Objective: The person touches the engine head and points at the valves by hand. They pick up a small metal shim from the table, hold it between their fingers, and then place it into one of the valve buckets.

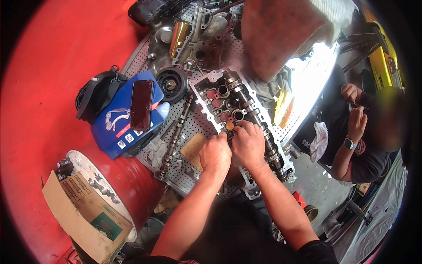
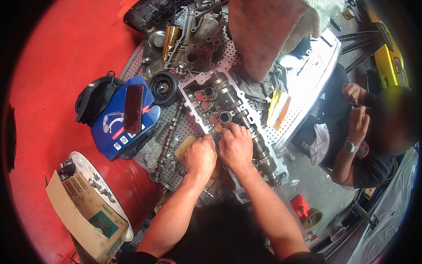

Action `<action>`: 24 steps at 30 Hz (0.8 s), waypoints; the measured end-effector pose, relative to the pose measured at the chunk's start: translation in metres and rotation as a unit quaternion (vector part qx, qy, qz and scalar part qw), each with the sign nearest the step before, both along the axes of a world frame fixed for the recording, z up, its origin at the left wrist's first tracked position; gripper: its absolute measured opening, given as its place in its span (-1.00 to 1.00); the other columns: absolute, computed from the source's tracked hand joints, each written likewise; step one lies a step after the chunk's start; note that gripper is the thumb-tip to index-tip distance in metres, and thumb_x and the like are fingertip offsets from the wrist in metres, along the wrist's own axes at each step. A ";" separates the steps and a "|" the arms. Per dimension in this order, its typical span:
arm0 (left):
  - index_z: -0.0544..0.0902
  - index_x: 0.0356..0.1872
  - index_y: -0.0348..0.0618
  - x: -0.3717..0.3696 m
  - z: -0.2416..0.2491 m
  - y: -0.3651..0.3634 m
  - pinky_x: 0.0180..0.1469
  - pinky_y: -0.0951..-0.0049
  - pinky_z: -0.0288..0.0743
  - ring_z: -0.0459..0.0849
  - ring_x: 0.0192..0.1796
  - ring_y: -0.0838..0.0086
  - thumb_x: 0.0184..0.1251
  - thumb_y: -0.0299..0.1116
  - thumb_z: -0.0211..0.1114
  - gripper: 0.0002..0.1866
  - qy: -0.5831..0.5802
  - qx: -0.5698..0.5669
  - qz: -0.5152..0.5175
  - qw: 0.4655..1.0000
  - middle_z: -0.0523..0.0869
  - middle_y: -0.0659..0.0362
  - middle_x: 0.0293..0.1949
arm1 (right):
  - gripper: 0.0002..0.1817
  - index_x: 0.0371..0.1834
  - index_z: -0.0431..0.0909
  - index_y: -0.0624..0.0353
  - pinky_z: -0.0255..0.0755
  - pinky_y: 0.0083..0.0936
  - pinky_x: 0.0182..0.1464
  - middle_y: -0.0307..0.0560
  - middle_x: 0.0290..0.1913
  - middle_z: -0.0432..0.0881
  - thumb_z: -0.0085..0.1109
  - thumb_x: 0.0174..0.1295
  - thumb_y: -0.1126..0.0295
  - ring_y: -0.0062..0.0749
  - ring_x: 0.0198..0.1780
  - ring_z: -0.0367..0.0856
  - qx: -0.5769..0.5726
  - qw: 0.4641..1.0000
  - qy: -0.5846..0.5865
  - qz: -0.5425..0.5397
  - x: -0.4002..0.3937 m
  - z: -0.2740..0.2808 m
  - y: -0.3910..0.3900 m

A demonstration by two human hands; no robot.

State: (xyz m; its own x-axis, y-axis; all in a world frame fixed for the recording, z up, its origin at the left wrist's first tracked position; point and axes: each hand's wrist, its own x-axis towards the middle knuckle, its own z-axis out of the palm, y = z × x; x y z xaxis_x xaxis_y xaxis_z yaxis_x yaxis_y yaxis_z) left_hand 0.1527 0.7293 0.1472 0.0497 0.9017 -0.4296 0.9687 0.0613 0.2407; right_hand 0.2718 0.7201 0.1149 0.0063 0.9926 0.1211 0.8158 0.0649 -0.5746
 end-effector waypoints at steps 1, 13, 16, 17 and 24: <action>0.61 -0.26 -0.17 0.000 0.000 -0.001 -0.22 0.09 0.63 0.74 -0.24 0.06 0.30 -0.40 0.13 -0.87 -0.005 -0.001 0.011 1.000 0.72 0.00 -0.32 | -0.78 -0.25 0.65 0.23 0.36 -0.26 -0.04 -0.09 -0.08 0.58 0.21 -0.02 0.50 -0.14 -0.12 0.50 0.001 1.000 0.001 -0.001 0.000 -0.001 -0.001; 0.63 -0.26 -0.16 0.000 0.003 -0.001 -0.18 0.07 0.62 0.74 -0.21 0.04 0.29 -0.38 0.16 -0.87 0.010 -0.024 0.020 0.999 0.72 -0.01 -0.30 | -0.79 -0.27 0.65 0.22 0.37 -0.27 -0.04 -0.11 -0.10 0.58 0.22 -0.03 0.50 -0.15 -0.12 0.51 0.010 1.000 0.003 -0.004 -0.001 0.000 -0.001; 0.63 -0.24 -0.16 0.002 0.004 0.006 -0.16 0.09 0.63 0.74 -0.19 0.06 0.28 -0.39 0.16 -0.86 0.019 -0.043 0.014 0.999 0.72 -0.02 -0.29 | -0.79 -0.28 0.65 0.22 0.37 -0.27 -0.04 -0.11 -0.12 0.59 0.22 -0.03 0.50 -0.15 -0.13 0.51 0.016 1.000 0.003 -0.005 -0.001 -0.001 0.000; 0.63 -0.24 -0.16 0.003 0.003 0.007 -0.16 0.09 0.63 0.74 -0.19 0.06 0.27 -0.39 0.16 -0.86 0.020 -0.044 0.014 0.999 0.72 -0.02 -0.29 | -0.80 -0.28 0.65 0.22 0.37 -0.27 -0.04 -0.11 -0.12 0.59 0.22 -0.03 0.50 -0.15 -0.13 0.51 0.015 1.000 0.002 -0.005 -0.001 -0.002 0.000; 0.63 -0.23 -0.16 0.002 -0.002 0.000 -0.18 0.08 0.62 0.74 -0.20 0.05 0.31 -0.35 0.16 -0.85 0.000 -0.003 0.022 1.000 0.72 -0.01 -0.30 | -0.80 -0.28 0.65 0.23 0.37 -0.27 -0.06 -0.11 -0.12 0.59 0.21 -0.02 0.50 -0.16 -0.14 0.51 0.015 1.000 0.009 -0.009 -0.001 0.000 0.000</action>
State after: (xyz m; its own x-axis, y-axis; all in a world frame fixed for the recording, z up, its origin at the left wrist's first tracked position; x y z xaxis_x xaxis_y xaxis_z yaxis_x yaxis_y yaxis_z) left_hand 0.1547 0.7291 0.1451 0.0105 0.8999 -0.4359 0.9653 0.1046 0.2393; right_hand 0.2711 0.7199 0.1145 0.0274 0.9881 0.1515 0.8069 0.0676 -0.5867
